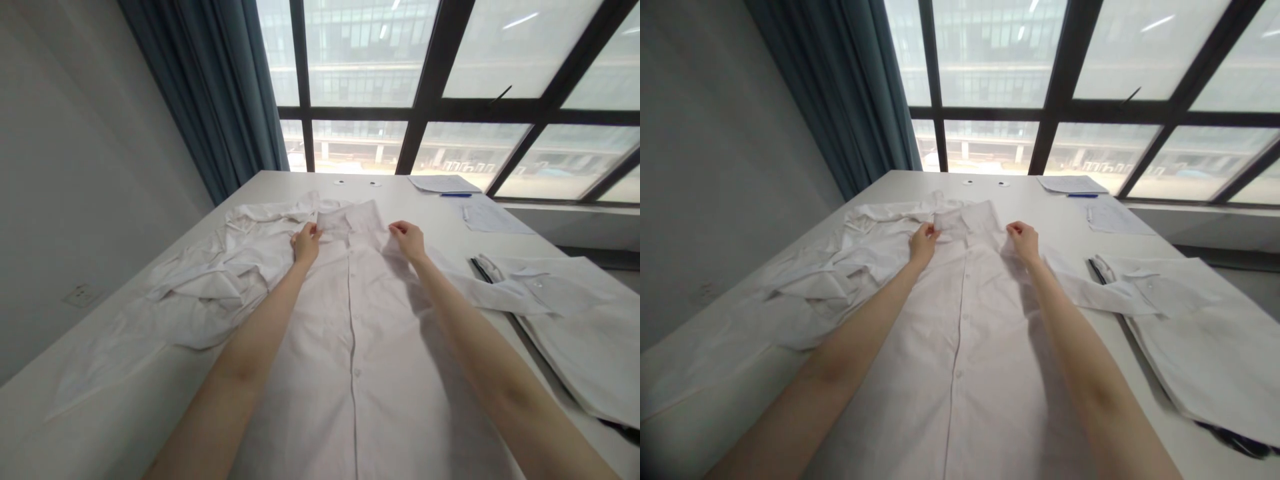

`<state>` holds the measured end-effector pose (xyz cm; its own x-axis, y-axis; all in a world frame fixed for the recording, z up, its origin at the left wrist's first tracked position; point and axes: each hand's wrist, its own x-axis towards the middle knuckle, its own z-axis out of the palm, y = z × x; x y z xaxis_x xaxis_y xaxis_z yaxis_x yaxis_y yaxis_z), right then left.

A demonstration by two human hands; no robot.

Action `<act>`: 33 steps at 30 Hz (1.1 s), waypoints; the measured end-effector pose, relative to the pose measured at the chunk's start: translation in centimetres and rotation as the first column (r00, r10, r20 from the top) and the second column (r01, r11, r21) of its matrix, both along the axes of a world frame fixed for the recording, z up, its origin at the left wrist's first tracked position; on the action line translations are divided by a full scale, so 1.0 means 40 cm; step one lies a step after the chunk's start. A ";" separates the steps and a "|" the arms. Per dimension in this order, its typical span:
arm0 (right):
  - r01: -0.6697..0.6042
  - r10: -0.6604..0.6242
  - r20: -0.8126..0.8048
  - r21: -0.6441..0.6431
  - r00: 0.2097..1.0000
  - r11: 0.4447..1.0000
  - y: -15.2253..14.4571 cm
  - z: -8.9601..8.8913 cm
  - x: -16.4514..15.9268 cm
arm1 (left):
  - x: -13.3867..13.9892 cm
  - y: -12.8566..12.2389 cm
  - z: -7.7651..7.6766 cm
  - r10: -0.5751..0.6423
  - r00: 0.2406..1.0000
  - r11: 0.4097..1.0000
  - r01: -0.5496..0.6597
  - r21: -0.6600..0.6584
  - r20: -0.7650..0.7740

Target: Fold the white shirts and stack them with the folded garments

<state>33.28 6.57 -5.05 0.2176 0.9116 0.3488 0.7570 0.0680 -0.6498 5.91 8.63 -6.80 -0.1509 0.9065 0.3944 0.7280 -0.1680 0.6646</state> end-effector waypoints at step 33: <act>-0.026 0.027 -0.212 0.006 0.977 1.000 0.083 -0.086 -0.082 | 0.046 0.074 -0.036 -0.065 0.988 0.998 0.068 -0.012 0.143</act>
